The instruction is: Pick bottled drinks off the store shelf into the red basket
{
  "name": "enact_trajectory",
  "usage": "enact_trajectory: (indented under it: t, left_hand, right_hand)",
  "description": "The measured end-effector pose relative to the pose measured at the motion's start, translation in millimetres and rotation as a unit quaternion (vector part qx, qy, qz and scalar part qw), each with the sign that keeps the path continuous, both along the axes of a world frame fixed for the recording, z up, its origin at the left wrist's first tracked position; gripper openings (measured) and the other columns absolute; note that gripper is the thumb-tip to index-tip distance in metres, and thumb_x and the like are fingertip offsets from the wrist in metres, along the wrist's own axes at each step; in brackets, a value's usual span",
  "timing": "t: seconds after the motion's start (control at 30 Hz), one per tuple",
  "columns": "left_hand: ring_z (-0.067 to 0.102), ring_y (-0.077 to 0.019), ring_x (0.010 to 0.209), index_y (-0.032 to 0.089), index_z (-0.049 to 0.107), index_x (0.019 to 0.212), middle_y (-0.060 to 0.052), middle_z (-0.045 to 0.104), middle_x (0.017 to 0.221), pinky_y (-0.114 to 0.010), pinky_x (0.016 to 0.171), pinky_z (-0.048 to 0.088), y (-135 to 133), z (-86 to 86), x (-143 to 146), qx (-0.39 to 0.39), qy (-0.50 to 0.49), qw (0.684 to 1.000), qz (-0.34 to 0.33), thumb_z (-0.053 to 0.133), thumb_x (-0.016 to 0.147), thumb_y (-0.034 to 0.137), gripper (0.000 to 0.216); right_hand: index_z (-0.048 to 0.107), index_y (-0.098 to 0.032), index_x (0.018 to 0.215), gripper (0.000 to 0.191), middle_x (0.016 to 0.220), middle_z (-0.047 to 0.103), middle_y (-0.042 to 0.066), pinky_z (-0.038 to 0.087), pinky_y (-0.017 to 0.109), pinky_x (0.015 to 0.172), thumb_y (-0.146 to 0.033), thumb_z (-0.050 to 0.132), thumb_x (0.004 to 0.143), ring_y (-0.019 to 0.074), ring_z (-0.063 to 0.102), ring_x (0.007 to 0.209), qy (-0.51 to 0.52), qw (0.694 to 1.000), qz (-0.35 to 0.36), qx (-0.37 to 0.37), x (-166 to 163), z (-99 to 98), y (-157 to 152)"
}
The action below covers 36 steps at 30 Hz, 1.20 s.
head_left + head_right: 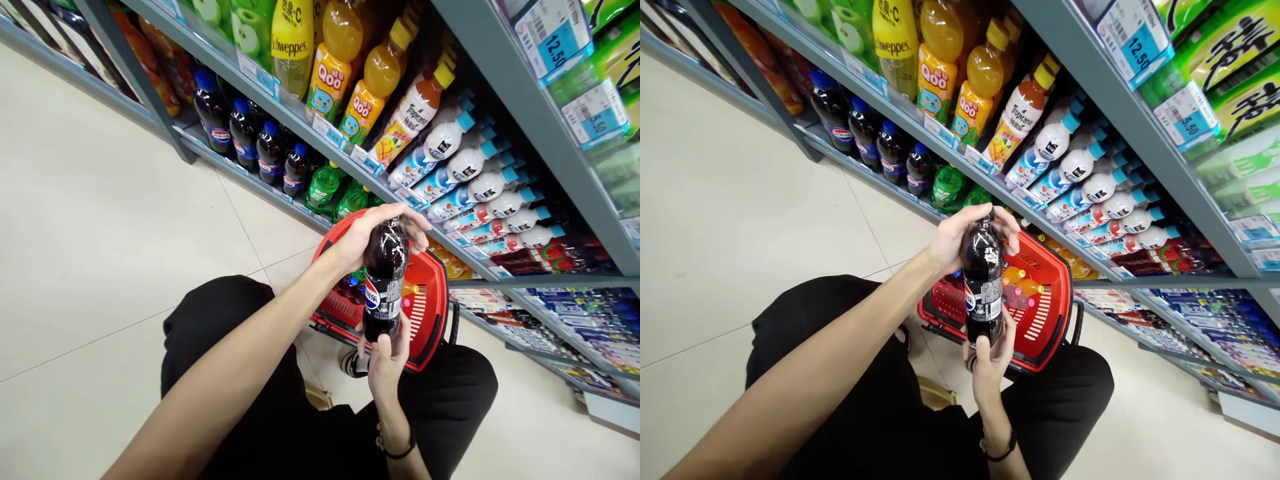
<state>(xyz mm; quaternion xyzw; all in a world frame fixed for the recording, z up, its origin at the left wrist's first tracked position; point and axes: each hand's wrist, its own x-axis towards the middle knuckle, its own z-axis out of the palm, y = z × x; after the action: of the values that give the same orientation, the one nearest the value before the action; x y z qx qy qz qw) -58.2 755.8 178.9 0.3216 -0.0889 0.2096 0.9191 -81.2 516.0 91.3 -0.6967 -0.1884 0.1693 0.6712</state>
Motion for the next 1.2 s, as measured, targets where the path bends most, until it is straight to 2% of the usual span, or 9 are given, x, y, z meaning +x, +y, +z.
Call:
enact_trajectory:
  t: [0.07, 0.17, 0.3, 0.43, 0.53, 0.77, 0.93, 1.03, 1.2]
  left_hand:
    - [0.077, -0.0257, 0.091, 0.016, 0.075, 0.093, -0.009, 0.079, 0.087, -0.037, 0.085, 0.061, 0, 0.3, -1, -0.003, 0.009, 1.0, 0.014, 0.067, 0.088, 0.055, 0.04]
    - [0.078, -0.027, 0.092, 0.017, 0.074, 0.09, -0.008, 0.078, 0.083, -0.039, 0.086, 0.062, 1, 1.9, -3, -0.005, 0.016, 1.0, 0.019, 0.07, 0.086, 0.054, 0.038]
    - [0.078, -0.0282, 0.092, 0.016, 0.07, 0.082, -0.006, 0.074, 0.077, -0.042, 0.089, 0.062, 2, 3.4, -6, -0.007, 0.02, 1.0, 0.001, 0.071, 0.084, 0.053, 0.037]
    - [0.078, -0.0283, 0.09, 0.016, 0.068, 0.077, -0.005, 0.069, 0.072, -0.042, 0.089, 0.062, 0, 2.5, -6, -0.023, 0.017, 0.999, -0.023, 0.072, 0.082, 0.053, 0.038]
    - [0.077, -0.0268, 0.089, 0.016, 0.068, 0.079, -0.005, 0.07, 0.076, -0.04, 0.087, 0.062, -3, 0.6, -4, -0.044, 0.018, 0.998, -0.03, 0.073, 0.081, 0.052, 0.036]
    - [0.074, -0.0184, 0.078, 0.017, 0.07, 0.086, -0.003, 0.072, 0.081, -0.031, 0.078, 0.06, -8, -4.6, 5, -0.076, 0.052, 0.996, 0.016, 0.071, 0.083, 0.047, 0.031]
    - [0.072, -0.0171, 0.074, 0.017, 0.069, 0.086, -0.003, 0.071, 0.079, -0.031, 0.077, 0.06, -9, -2.6, 5, -0.074, 0.05, 0.996, 0.019, 0.072, 0.081, 0.048, 0.032]
    - [0.072, -0.0173, 0.075, 0.017, 0.069, 0.085, -0.003, 0.072, 0.08, -0.031, 0.077, 0.059, -11, -1.9, 5, -0.06, 0.055, 0.997, 0.015, 0.073, 0.08, 0.048, 0.032]
    - [0.072, -0.0162, 0.074, 0.017, 0.07, 0.083, -0.002, 0.071, 0.081, -0.031, 0.078, 0.059, -14, -3.7, 6, -0.063, 0.047, 0.997, 0.013, 0.075, 0.08, 0.046, 0.029]
  right_hand:
    - [0.04, -0.027, 0.145, 0.06, 0.093, 0.07, 0.005, 0.048, 0.024, 0.044, -0.054, 0.066, 0.098, 0.0191, 0.068, 0.062, 0.086, 0.995, 0.03, 0.027, -3, 9.1, 0]
    - [0.041, -0.026, 0.142, 0.065, 0.069, 0.065, -0.001, 0.037, 0.02, 0.038, -0.065, 0.064, 0.096, 0.0164, 0.058, 0.046, 0.154, 0.986, 0.058, 0.041, -7, 20.7, 1]
    - [0.049, -0.023, 0.138, 0.077, 0.069, 0.067, 0.001, 0.029, 0.018, 0.036, -0.079, 0.065, 0.087, 0.0129, 0.049, 0.04, 0.228, 0.973, 0.038, 0.021, -12, 33.1, 8]
    - [0.068, -0.017, 0.101, 0.077, 0.075, 0.069, 0.007, 0.022, 0.019, 0.032, -0.09, 0.054, 0.082, 0.0072, 0.038, 0.036, 0.308, 0.95, 0.056, -0.001, -12, 44.1, 11]
    - [0.066, -0.016, 0.075, 0.082, 0.064, 0.062, 0.007, 0.015, 0.02, 0.03, -0.095, 0.046, 0.082, 0.0063, 0.033, 0.033, 0.377, 0.92, 0.104, 0.002, -8, 49.8, 10]
    - [0.071, -0.015, 0.11, 0.061, 0.044, 0.055, -0.004, 0.015, 0.017, 0.026, -0.072, 0.065, 0.091, 0.0064, 0.023, 0.023, 0.449, 0.873, 0.182, 0.057, 1, 49.3, 3]
    - [0.063, -0.019, 0.097, 0.043, 0.029, 0.036, -0.015, 0.015, 0.011, 0.024, -0.059, 0.077, 0.092, 0.0041, 0.011, 0.017, 0.508, 0.797, 0.267, 0.189, -2, 35.5, -6]
    - [0.059, -0.018, 0.084, 0.035, 0.03, 0.039, -0.014, 0.015, 0.01, 0.023, -0.048, 0.071, 0.1, 0.0025, 0.007, 0.016, 0.552, 0.758, 0.262, 0.228, -10, 26.2, -9]
    - [0.056, -0.018, 0.074, 0.031, 0.031, 0.043, -0.013, 0.019, 0.008, 0.025, -0.026, 0.071, 0.099, 0.001, 0.011, 0.017, 0.581, 0.698, 0.273, 0.317, -16, 15.5, -9]
